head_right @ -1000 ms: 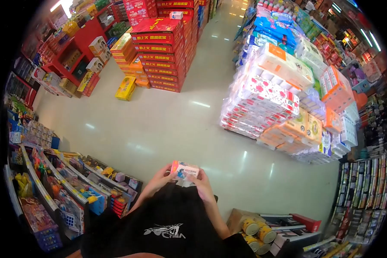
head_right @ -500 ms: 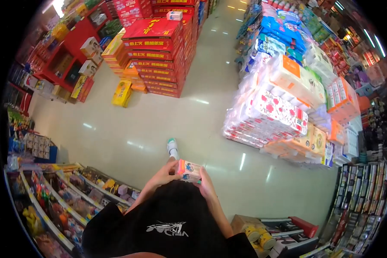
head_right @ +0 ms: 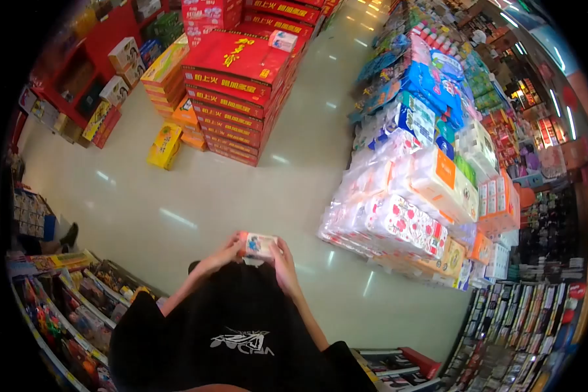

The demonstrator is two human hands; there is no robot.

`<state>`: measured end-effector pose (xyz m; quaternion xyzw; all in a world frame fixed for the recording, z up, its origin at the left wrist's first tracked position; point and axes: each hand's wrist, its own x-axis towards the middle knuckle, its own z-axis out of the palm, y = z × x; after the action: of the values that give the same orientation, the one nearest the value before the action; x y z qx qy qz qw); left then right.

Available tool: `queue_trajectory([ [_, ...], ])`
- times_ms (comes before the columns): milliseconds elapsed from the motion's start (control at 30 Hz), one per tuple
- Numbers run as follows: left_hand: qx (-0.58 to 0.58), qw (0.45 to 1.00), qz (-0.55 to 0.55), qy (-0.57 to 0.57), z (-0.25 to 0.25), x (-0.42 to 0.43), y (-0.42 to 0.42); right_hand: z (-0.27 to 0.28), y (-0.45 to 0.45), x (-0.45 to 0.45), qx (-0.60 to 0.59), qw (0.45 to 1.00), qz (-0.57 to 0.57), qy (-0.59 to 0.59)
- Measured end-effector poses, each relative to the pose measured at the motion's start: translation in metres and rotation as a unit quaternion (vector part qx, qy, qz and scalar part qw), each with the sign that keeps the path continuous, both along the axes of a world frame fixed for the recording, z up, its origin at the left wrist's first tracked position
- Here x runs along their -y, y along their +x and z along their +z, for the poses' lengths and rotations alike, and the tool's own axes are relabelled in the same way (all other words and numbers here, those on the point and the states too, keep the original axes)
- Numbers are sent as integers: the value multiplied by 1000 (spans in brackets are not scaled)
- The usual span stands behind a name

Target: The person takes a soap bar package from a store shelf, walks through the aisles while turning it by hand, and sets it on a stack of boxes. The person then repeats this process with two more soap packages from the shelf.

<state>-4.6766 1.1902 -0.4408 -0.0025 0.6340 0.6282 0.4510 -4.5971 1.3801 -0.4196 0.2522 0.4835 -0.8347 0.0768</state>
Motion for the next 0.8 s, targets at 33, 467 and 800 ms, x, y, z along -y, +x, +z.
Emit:
queue_trajectory([
  [33,-29,999,-11,-15,-5,1,-9,3,-11,3,1,1000,-4,-1],
  [467,-150,986,63,23,6,-22,-107,-20,-112,-24,-30,999,-22,-15],
  [800,-196,966,135,104,28,-75,-247,10,-276,-88,-178,981,40,57],
])
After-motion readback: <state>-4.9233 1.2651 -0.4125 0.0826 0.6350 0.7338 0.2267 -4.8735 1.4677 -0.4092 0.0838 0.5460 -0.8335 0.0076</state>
